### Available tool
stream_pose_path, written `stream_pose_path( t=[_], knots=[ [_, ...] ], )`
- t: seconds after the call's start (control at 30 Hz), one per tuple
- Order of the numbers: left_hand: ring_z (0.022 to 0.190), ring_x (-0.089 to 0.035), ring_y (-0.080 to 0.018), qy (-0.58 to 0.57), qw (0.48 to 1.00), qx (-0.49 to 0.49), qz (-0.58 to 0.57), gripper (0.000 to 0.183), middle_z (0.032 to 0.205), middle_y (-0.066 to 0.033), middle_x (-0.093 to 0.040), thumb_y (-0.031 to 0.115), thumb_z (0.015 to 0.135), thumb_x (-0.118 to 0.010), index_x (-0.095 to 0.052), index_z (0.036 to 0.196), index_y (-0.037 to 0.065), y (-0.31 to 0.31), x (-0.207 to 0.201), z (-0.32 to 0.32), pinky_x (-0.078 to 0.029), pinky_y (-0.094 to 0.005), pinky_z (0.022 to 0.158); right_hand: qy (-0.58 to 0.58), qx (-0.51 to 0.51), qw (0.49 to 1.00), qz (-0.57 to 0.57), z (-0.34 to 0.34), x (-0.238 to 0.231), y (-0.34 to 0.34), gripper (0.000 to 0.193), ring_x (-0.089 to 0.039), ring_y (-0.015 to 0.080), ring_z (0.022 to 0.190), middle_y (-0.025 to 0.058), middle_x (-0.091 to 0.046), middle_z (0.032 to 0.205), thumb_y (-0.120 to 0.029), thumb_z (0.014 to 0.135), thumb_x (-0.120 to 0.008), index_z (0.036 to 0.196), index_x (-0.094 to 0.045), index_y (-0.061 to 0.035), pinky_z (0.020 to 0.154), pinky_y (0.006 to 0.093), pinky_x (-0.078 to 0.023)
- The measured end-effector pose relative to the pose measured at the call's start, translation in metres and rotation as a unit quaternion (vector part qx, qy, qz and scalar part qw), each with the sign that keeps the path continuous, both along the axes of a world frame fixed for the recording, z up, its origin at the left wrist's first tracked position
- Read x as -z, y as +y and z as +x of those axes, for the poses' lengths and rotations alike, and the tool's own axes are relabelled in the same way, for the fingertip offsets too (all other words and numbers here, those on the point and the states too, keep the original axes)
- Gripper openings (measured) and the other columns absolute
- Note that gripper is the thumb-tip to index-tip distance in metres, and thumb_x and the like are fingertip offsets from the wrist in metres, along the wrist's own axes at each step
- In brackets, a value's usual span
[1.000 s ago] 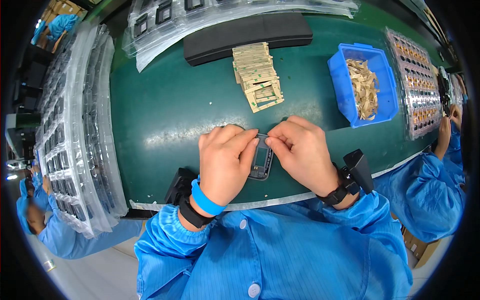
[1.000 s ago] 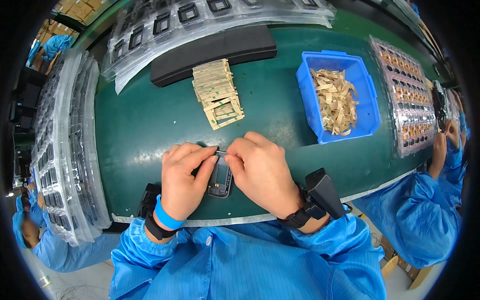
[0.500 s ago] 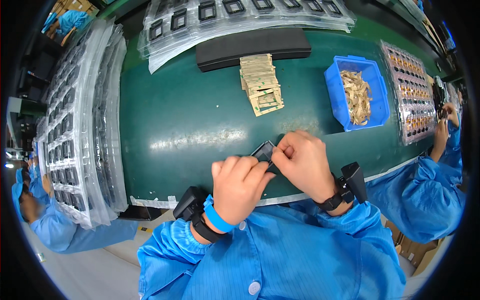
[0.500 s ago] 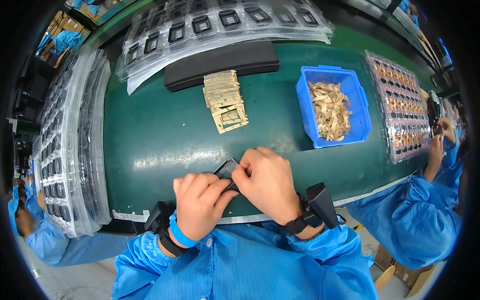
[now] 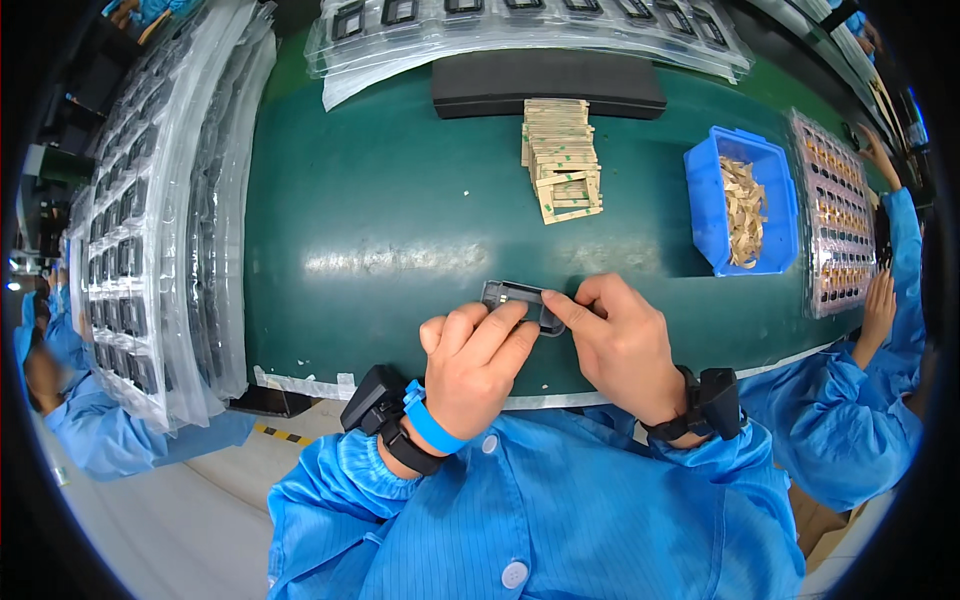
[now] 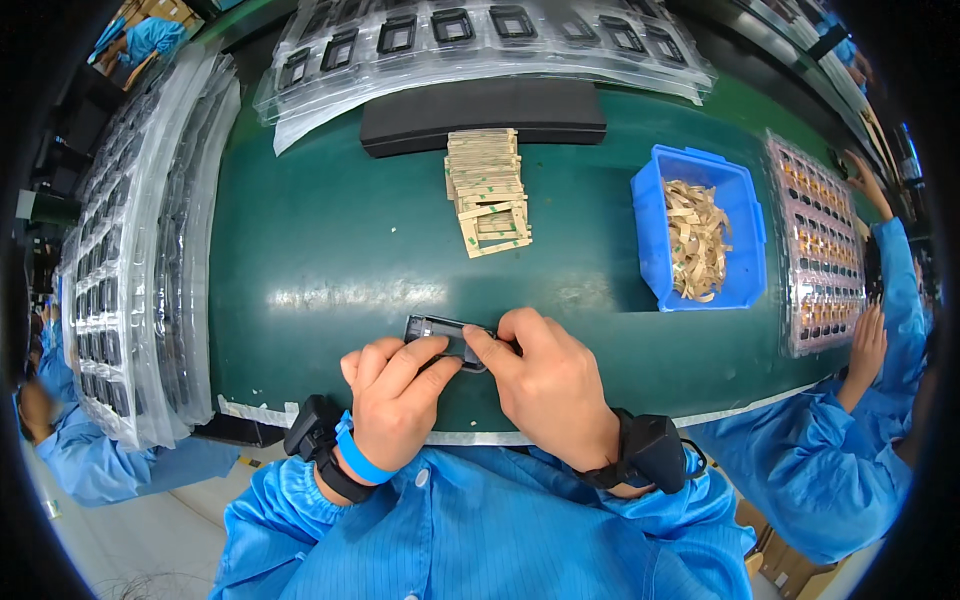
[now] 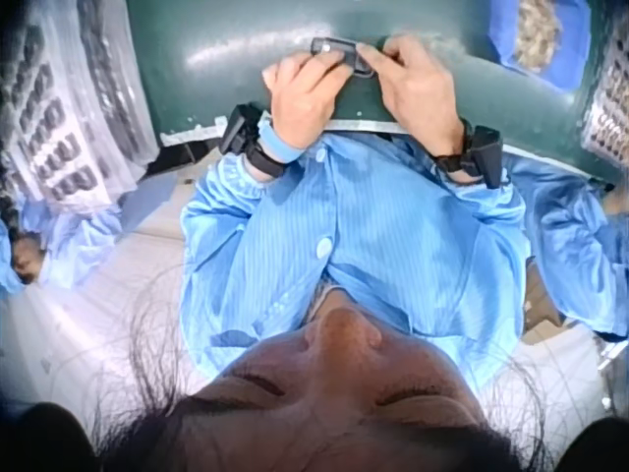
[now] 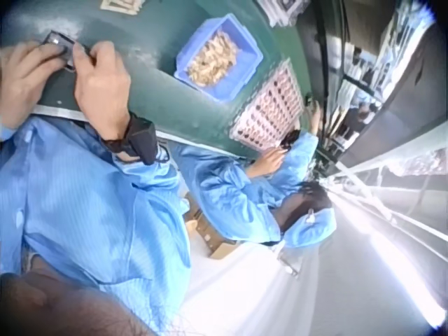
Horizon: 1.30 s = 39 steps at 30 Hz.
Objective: Assemble plastic housing frames and internal electronic components for small devices.
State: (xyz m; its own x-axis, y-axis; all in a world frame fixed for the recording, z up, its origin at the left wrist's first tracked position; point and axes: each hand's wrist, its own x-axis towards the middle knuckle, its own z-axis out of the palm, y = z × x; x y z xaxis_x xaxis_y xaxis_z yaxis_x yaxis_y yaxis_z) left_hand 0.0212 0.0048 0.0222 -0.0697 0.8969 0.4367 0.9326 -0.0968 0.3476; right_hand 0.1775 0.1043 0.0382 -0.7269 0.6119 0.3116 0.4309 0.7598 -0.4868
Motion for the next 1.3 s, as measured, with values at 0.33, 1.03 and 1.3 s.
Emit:
stream_pose_path(
  t=[0.33, 1.03, 1.3],
  knots=[
    [0.091, -0.057, -0.0154, 0.010, 1.000, 0.029, -0.005, 0.021, 0.119, -0.0007, -0.068, 0.013, 0.075, -0.064, -0.069, 0.095, 0.012, -0.002, 0.003, -0.003, -0.036, -0.0306, 0.075, 0.004, -0.029, 0.998, -0.062, -0.010, -0.016, 0.011, 0.029, -0.060, 0.0242, 0.071, 0.0069, -0.054, 0.085, 0.000, 0.075, -0.069, 0.102, -0.072, -0.0085, 0.059, 0.0345, -0.052],
    [0.081, -0.056, -0.0145, -0.010, 1.000, 0.022, 0.013, 0.029, 0.102, -0.0002, -0.072, 0.003, 0.071, -0.067, -0.075, 0.098, 0.011, 0.000, 0.002, -0.001, -0.033, -0.0311, 0.072, -0.154, -0.309, 0.934, 0.090, -0.066, -0.027, 0.060, 0.010, -0.057, 0.0198, 0.088, 0.0046, -0.054, 0.088, -0.013, 0.078, -0.064, 0.086, -0.066, -0.0070, 0.072, 0.0326, -0.043],
    [0.086, -0.056, -0.0162, 0.000, 1.000, 0.012, 0.011, 0.027, 0.104, -0.0001, -0.071, 0.005, 0.071, -0.068, -0.075, 0.096, 0.011, -0.001, 0.003, 0.000, -0.034, -0.0321, 0.076, -0.143, -0.285, 0.943, 0.091, -0.057, -0.021, 0.056, 0.011, -0.051, 0.0235, 0.089, 0.0066, -0.049, 0.090, -0.009, 0.076, -0.064, 0.084, -0.058, -0.0059, 0.080, 0.0343, -0.040]
  ],
)
